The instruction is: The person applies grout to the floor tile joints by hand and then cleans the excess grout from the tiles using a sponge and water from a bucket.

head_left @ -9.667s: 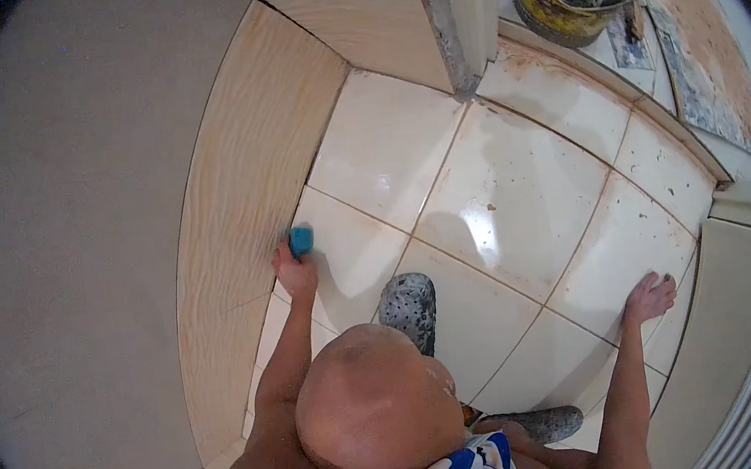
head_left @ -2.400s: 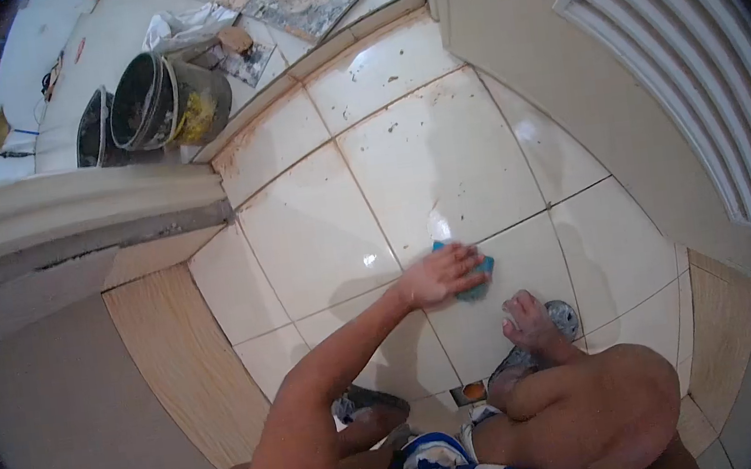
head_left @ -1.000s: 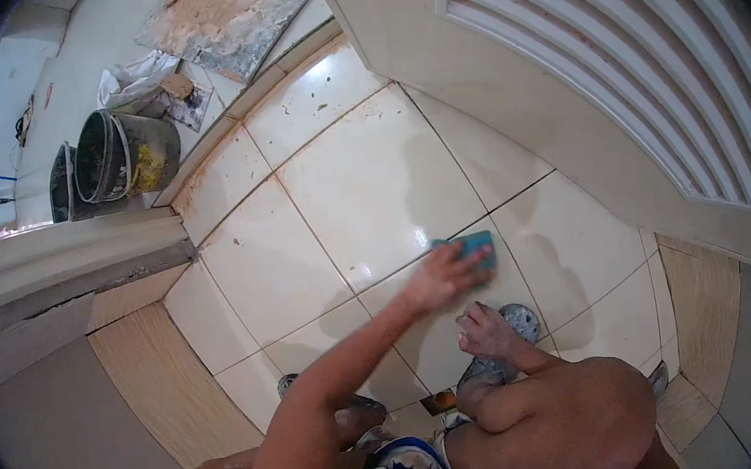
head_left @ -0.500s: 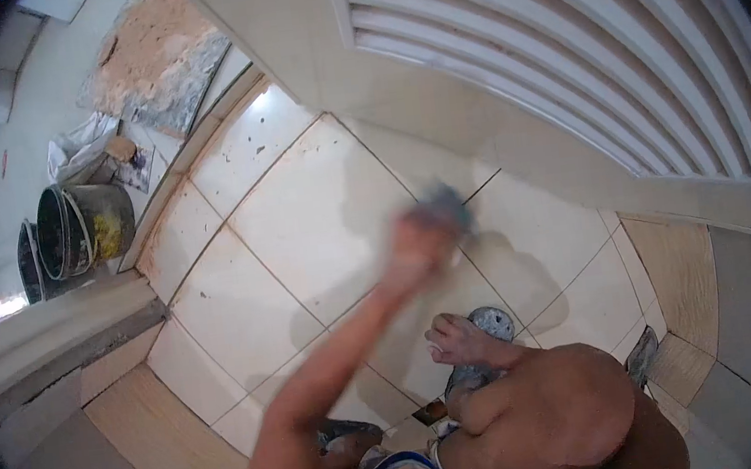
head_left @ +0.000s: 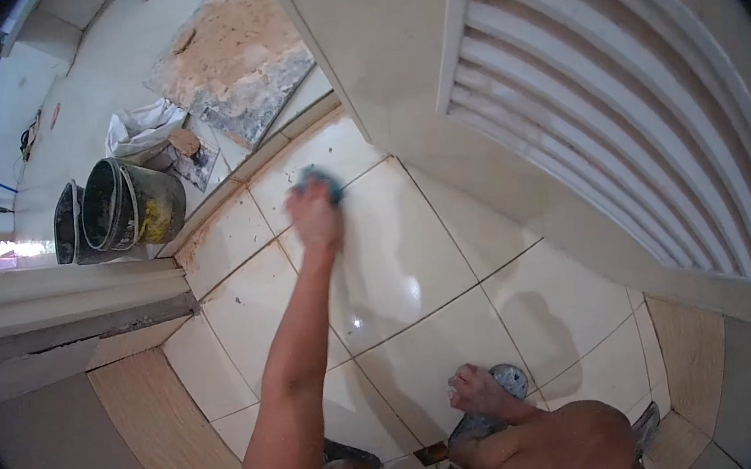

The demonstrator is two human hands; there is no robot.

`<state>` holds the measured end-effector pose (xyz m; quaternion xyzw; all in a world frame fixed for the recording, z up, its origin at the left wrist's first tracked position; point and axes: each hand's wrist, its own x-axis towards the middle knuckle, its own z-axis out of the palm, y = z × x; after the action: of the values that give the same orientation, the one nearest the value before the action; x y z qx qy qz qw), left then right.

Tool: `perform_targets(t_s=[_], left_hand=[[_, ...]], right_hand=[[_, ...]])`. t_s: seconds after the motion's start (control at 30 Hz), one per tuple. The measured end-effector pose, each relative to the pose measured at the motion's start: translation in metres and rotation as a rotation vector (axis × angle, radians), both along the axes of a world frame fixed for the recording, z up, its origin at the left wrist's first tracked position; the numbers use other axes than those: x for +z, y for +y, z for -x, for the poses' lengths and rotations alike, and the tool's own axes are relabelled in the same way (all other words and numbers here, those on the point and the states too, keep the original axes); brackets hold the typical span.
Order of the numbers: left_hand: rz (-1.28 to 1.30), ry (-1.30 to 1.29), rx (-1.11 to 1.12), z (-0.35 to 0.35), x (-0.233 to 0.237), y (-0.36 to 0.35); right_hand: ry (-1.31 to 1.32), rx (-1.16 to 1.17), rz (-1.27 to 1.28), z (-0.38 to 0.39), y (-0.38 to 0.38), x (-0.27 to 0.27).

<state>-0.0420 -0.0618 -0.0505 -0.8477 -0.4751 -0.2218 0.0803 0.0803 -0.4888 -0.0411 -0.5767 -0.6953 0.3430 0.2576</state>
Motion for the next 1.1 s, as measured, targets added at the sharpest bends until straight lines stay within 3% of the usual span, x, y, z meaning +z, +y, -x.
perform_targets(t_s=[0.03,0.07,0.13,0.17,0.23,0.3,0.43,0.5,0.57,0.63,0.7,0.73,0.8,0.87,0.9,0.93,1.0,1.03,1.1], left_hand=[[0.049,0.015,0.155,0.014,0.014,0.004],[0.044,0.018,0.158,0.014,0.020,0.004],[0.160,-0.358,0.302,0.003,0.025,-0.009],[0.379,-0.440,0.111,-0.022,0.036,-0.023],[0.308,-0.182,-0.185,-0.074,-0.003,-0.042],[0.078,-0.123,-0.315,-0.108,0.004,-0.055],[0.173,0.099,-0.444,-0.052,-0.014,-0.026],[0.279,0.129,-0.366,-0.010,-0.009,-0.006],[0.317,0.098,-0.274,0.034,-0.006,0.002],[0.342,0.170,0.005,0.079,0.004,0.000],[0.331,0.195,0.044,0.126,0.018,-0.005],[0.327,0.192,0.042,0.132,0.024,-0.004],[0.387,0.226,0.274,0.140,0.033,-0.007],[0.284,0.030,0.263,0.098,0.051,-0.009],[0.351,-0.050,0.227,0.063,0.057,-0.010],[0.294,-0.163,0.079,0.029,0.047,-0.011],[0.631,-0.282,-0.002,-0.031,0.007,-0.013],[0.151,-0.044,-0.343,-0.045,-0.006,-0.017],[0.205,-0.036,-0.327,-0.046,0.009,-0.021]], right_hand=[[-0.009,0.005,-0.014,-0.004,0.002,-0.005],[0.005,0.000,-0.060,-0.002,0.000,-0.009],[0.028,0.007,-0.099,0.003,-0.001,-0.009],[0.042,-0.004,-0.090,0.002,0.003,-0.004],[0.054,0.008,-0.086,0.000,0.007,0.005],[0.053,0.034,0.005,-0.003,0.008,0.005],[0.058,0.021,0.051,0.002,0.000,0.002],[-0.017,0.062,-0.056,0.001,-0.005,-0.016],[0.002,0.050,-0.016,0.000,0.003,0.000],[0.013,0.041,0.020,-0.004,0.008,0.008],[0.075,0.004,-0.018,-0.003,0.008,0.006],[0.072,0.002,-0.022,-0.003,0.009,0.006],[0.037,-0.027,-0.039,0.000,0.007,0.006],[0.040,-0.032,-0.043,0.002,0.008,0.009],[0.040,-0.032,-0.050,0.000,0.011,0.009],[0.035,-0.017,-0.056,0.000,0.010,0.008],[0.011,0.002,0.010,0.000,0.003,0.000],[0.010,0.025,0.000,-0.001,0.009,0.000],[0.110,-0.036,-0.071,0.000,0.008,0.005]])
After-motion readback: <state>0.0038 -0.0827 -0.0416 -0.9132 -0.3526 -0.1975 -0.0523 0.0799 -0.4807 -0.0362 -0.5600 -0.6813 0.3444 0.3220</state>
